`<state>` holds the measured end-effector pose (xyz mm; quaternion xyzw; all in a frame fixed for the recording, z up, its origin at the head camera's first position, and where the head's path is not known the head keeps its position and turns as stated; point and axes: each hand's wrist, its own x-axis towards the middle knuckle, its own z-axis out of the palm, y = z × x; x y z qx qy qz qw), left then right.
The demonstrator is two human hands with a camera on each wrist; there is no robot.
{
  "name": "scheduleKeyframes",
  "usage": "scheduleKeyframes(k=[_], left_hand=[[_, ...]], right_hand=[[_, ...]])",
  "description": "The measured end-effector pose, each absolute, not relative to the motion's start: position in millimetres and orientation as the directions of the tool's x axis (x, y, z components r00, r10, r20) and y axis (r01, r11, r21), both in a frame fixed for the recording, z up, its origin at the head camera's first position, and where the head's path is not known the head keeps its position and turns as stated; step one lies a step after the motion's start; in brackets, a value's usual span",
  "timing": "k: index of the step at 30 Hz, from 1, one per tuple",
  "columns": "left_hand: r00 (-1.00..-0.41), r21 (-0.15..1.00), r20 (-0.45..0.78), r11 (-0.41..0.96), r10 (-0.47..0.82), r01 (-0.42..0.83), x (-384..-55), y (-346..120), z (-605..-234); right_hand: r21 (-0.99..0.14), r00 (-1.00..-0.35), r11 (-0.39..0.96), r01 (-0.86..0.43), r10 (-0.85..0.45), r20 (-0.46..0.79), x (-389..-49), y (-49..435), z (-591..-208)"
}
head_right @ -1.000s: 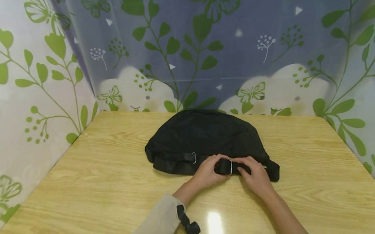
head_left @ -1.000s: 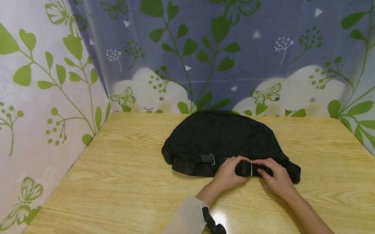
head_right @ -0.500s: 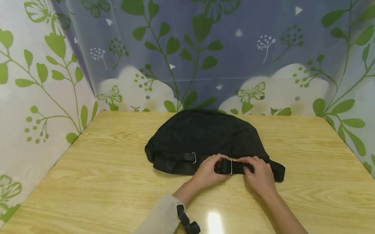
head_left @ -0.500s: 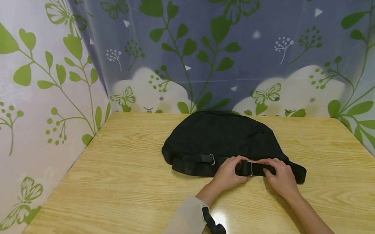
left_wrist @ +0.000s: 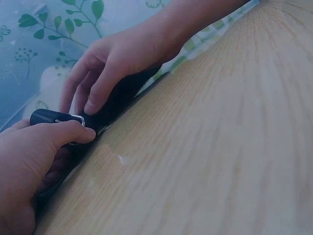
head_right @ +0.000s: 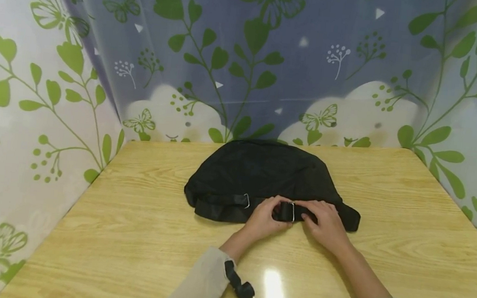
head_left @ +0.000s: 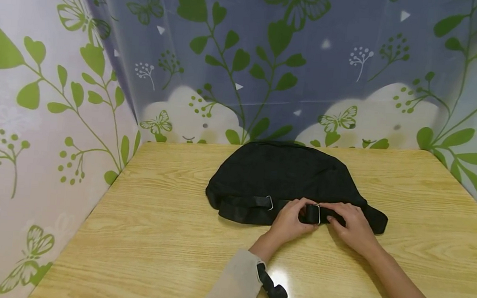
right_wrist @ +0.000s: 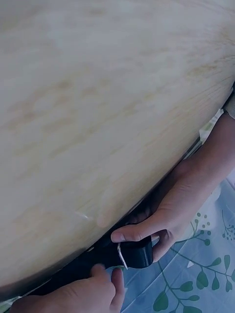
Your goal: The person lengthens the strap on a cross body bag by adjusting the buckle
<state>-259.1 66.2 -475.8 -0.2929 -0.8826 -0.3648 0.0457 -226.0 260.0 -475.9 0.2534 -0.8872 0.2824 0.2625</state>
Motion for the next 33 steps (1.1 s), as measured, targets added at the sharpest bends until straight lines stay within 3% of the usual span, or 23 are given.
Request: scheduleKeyframes(k=[8, 20, 25, 27, 33], left_hand=[[-0.825, 0.620, 0.290, 0.561, 0.485, 0.548, -258.3, 66.2, -474.5], [-0.826, 0.627, 0.304, 0.552, 0.475, 0.549, -258.8, 67.3, -475.0], [-0.827, 0.635, 0.300, 0.548, 0.475, 0.545, -257.8, 67.3, -474.2], [-0.827, 0.639, 0.300, 0.544, 0.475, 0.544, -257.4, 67.1, -474.3], [-0.824, 0.646, 0.306, 0.531, 0.477, 0.548, -257.6, 66.0, -474.7]], right_hand=[[-0.358, -0.728, 0.728, -0.585, -0.277, 0.626, -225.2, 258.5, -476.8], [-0.399, -0.800, 0.816, -0.419, -0.124, 0.587, -224.8, 261.2, -475.4], [-0.392, -0.803, 0.819, -0.420, -0.135, 0.580, -225.0, 262.7, -475.3], [-0.352, -0.789, 0.820, -0.451, -0.182, 0.587, -225.7, 263.4, -475.8], [-0.143, -0.646, 0.790, -0.597, -0.367, 0.669, -229.6, 267.0, -479.2]])
